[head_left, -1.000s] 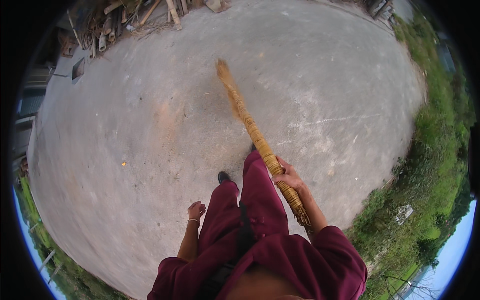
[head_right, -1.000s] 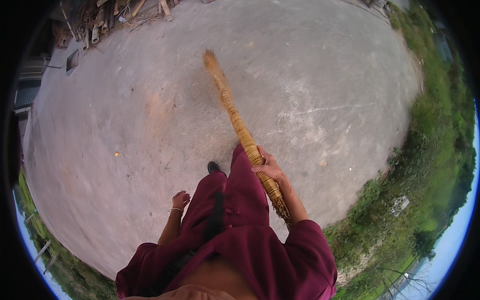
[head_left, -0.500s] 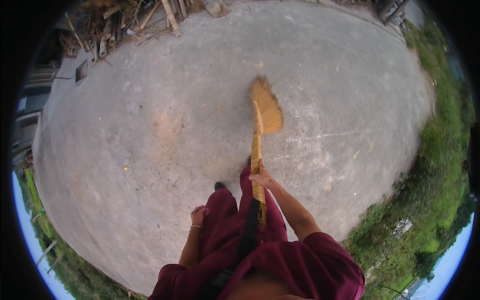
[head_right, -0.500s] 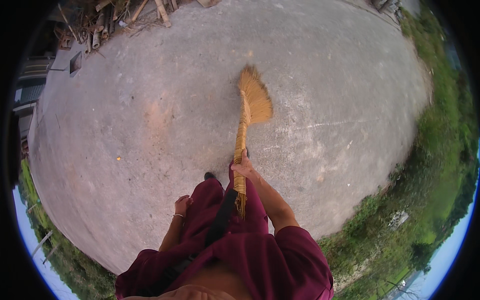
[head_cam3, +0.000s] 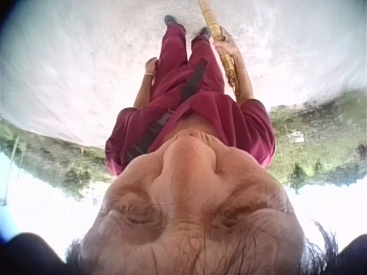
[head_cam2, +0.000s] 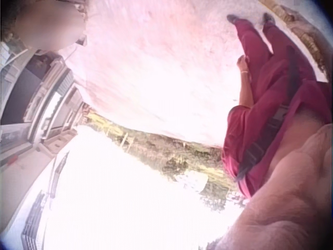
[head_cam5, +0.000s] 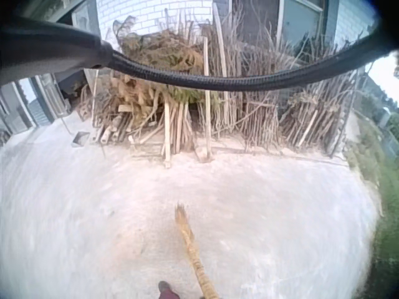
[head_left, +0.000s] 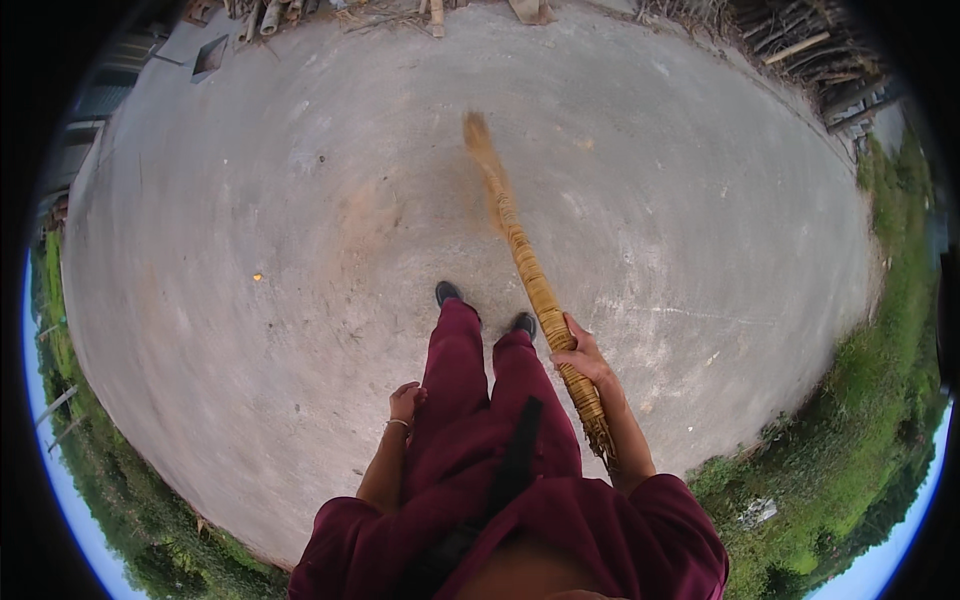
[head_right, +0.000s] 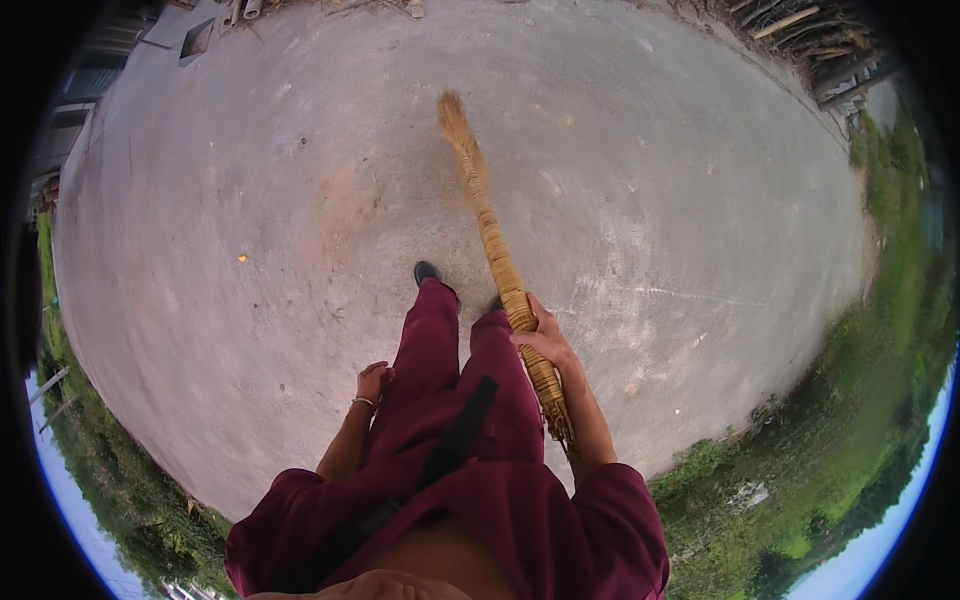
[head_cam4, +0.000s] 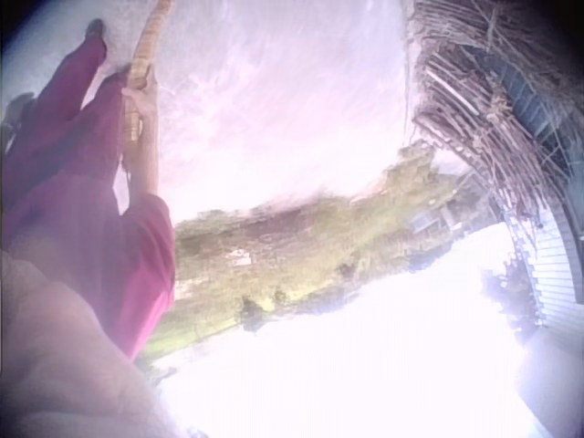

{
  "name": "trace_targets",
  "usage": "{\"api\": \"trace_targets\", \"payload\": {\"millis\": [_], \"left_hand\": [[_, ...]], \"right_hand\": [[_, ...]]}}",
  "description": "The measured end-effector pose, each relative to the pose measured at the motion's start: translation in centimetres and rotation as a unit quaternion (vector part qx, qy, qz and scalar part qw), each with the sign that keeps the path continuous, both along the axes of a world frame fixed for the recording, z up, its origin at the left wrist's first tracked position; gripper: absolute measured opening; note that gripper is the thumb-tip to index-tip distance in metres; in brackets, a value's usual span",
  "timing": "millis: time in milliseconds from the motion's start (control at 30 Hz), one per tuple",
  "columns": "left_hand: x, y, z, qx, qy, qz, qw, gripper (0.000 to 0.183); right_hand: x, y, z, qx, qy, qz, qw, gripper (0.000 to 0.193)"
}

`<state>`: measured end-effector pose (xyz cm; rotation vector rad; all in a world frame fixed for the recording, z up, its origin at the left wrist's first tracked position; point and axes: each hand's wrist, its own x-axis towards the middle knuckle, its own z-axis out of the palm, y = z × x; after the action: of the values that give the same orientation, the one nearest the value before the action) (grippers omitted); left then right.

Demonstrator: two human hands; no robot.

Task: The person walks around an outdoor concrete ground while holding and rotating a broom in their hand.

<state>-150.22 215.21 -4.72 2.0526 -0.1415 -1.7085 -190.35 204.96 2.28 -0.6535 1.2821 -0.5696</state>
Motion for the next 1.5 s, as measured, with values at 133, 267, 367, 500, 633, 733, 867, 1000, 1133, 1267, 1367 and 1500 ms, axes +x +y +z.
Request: {"api": "trace_targets", "payload": {"millis": [133, 267, 367, 500, 633, 733, 867, 1000, 1133, 1267, 1367, 1500], "left_hand": [[1.5, -2.7, 0.0, 0.021, 0.001, -0.009, 1.0, 0.023], [4.2, -3.1, -0.5, 0.028, 0.01, 0.011, 0.999, 0.024], [6.6, -2.9, -1.0, 0.031, -0.001, 0.021, 0.999, 0.025], [8.5, -4.4, -0.5, 0.048, 0.014, 0.06, 0.997, 0.025], [10.5, -5.8, 0.0, 0.032, 0.007, 0.082, 0.996, 0.026], [11.8, -5.9, -0.2, 0.025, 0.006, 0.111, 0.994, 0.025], [12.8, -4.9, -0.9, 0.042, 0.02, 0.117, 0.992, 0.024], [12.4, -6.3, -1.4, 0.055, 0.035, 0.088, 0.994, 0.024], [12.2, -7.3, -1.7, 0.049, 0.039, 0.065, 0.996, 0.025], [12.0, -8.5, -1.1, 0.041, 0.017, 0.088, 0.995, 0.025], [12.1, -9.2, -1.4, 0.031, 0.003, 0.142, 0.989, 0.025], [10.5, -10.4, -1.2, 0.04, -0.016, 0.163, 0.986, 0.026]], "right_hand": [[-0.6, -2.5, -3.4, 0.022, 0.117, -0.025, 0.993, 0.089], [7.5, -5.1, -7.4, 0.046, 0.167, 0.091, 0.981, 0.097], [16.7, -6.0, -8.1, 0.057, 0.081, 0.14, 0.985, 0.099], [23.3, -11.3, -5.8, 0.046, 0.025, 0.229, 0.972, 0.091], [24.2, -13.5, -2.3, 0.113, -0.121, 0.189, 0.968, 0.085], [21.3, -11.9, 0.2, 0.055, -0.081, 0.197, 0.976, 0.086], [17.1, -10.8, 3.2, 0.06, -0.004, 0.2, 0.978, 0.088], [17.8, -9.8, -1.3, 0.093, 0.047, 0.197, 0.975, 0.093], [23.6, -12.7, -1.8, 0.159, -0.081, 0.139, 0.974, 0.084], [22.6, -16.8, -0.5, 0.148, -0.179, 0.104, 0.967, 0.08], [19.2, -18.5, 1.4, 0.049, -0.118, 0.111, 0.986, 0.083], [9.3, -21.5, 1.8, 0.023, -0.026, -0.009, 0.999, 0.083]]}}
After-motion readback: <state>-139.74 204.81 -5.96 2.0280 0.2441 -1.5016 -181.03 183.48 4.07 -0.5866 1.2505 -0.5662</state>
